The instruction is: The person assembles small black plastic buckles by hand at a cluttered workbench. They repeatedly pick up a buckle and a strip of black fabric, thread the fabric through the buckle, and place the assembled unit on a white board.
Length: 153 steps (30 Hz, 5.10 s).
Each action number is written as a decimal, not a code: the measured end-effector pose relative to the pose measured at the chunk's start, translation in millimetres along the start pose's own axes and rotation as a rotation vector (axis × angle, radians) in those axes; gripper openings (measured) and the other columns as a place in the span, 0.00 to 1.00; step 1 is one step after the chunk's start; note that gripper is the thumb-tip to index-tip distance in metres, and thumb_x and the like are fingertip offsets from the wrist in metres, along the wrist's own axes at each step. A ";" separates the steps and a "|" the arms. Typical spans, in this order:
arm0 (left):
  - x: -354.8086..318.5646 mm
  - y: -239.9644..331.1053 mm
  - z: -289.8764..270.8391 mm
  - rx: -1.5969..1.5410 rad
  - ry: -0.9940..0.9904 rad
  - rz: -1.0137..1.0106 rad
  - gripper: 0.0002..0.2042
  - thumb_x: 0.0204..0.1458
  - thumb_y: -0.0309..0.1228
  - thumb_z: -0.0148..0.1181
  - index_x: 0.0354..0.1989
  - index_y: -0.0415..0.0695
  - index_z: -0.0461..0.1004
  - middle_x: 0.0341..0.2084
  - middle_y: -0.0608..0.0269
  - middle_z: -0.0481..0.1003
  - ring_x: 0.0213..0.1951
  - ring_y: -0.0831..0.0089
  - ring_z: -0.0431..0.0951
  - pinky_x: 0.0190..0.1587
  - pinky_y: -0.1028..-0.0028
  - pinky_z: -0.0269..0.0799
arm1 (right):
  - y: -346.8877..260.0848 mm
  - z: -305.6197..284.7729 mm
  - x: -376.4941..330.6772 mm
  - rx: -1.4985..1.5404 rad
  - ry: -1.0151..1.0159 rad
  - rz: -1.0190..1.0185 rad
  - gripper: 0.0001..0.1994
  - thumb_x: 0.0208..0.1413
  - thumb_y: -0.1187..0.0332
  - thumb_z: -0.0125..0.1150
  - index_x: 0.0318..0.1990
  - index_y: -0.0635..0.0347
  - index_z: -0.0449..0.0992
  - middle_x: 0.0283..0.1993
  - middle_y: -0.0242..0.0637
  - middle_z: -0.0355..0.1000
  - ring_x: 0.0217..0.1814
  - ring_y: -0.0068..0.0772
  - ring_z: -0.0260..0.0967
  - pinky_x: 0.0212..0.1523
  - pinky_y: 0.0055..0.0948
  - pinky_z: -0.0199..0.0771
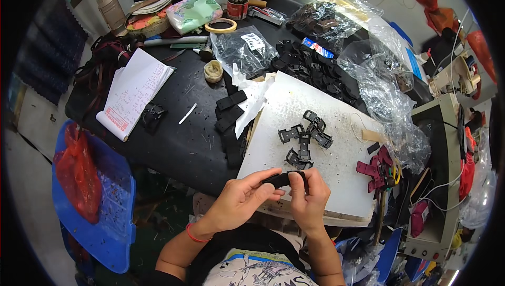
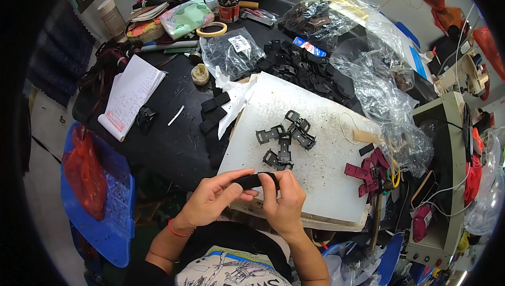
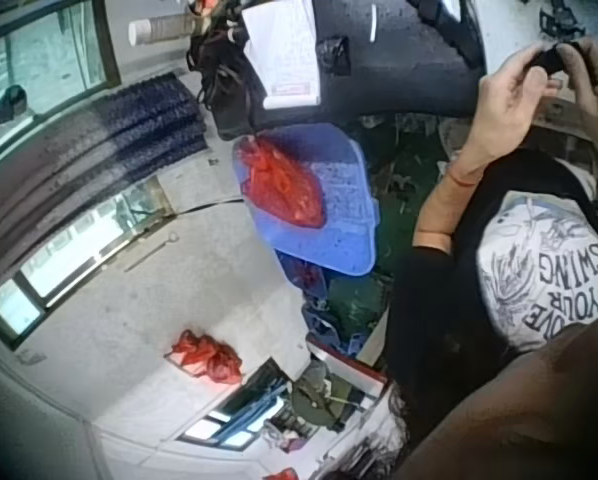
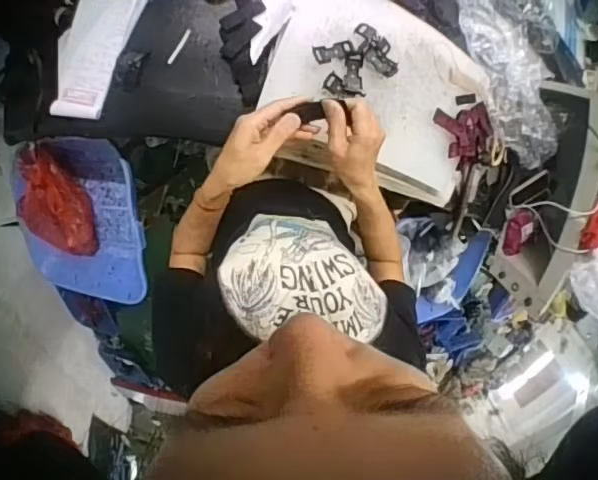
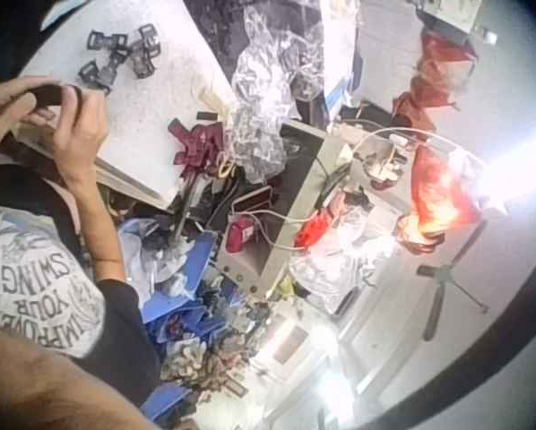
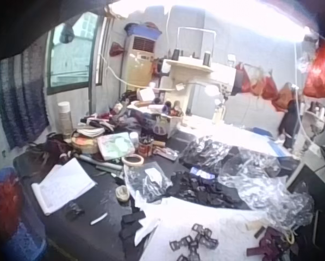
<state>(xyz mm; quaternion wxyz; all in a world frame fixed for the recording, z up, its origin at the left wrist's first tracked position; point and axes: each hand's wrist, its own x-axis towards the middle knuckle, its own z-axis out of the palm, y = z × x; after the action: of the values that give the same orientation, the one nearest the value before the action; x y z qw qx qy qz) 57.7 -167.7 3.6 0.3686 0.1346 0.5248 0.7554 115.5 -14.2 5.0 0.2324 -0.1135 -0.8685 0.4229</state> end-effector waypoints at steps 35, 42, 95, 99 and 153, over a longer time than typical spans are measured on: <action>2.2 4.3 -7.5 -0.365 -0.085 -0.053 0.21 0.55 0.20 0.52 0.58 0.34 0.59 0.44 0.57 0.72 0.44 0.79 0.73 0.50 0.78 0.70 | 21.9 -26.1 14.5 1.316 -0.569 0.666 0.12 0.56 0.73 0.56 0.47 0.67 0.71 0.32 0.35 0.72 0.30 0.21 0.68 0.31 0.20 0.69; 28.0 1.4 -1.6 0.389 0.348 0.438 0.25 0.53 0.22 0.55 0.60 0.36 0.56 0.51 0.51 0.69 0.55 0.65 0.68 0.53 0.71 0.67 | 29.4 -20.0 86.1 0.912 -0.208 0.409 0.16 0.57 0.68 0.57 0.50 0.66 0.69 0.28 0.33 0.69 0.28 0.20 0.67 0.30 0.19 0.68; 9.9 15.0 2.0 0.582 0.057 0.051 0.12 0.59 0.30 0.46 0.44 0.34 0.70 0.14 0.54 0.68 0.17 0.75 0.69 0.22 0.71 0.63 | -8.4 -10.0 22.7 0.052 -0.186 -0.279 0.12 0.43 0.81 0.65 0.38 0.64 0.75 0.32 0.41 0.71 0.29 0.35 0.70 0.28 0.28 0.70; 1.9 20.3 -4.0 0.424 0.032 -0.119 0.11 0.59 0.31 0.44 0.38 0.35 0.69 0.15 0.62 0.66 0.19 0.78 0.66 0.25 0.72 0.64 | -4.6 -20.6 31.0 0.107 -0.396 -0.227 0.11 0.44 0.80 0.64 0.38 0.64 0.75 0.32 0.41 0.70 0.30 0.36 0.70 0.30 0.29 0.71; 10.3 23.1 -4.7 0.115 0.213 0.261 0.10 0.56 0.24 0.54 0.44 0.34 0.74 0.36 0.59 0.77 0.39 0.79 0.76 0.44 0.79 0.73 | -25.0 8.3 16.8 0.425 -0.179 0.171 0.12 0.51 0.79 0.62 0.43 0.65 0.71 0.33 0.33 0.70 0.29 0.18 0.69 0.30 0.17 0.70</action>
<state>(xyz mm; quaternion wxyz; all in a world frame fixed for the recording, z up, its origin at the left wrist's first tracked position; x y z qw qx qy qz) 38.1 -167.8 20.4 0.2014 0.1419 0.5814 0.7754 96.8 -28.6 25.4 0.1368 -0.0971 -0.7644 0.6225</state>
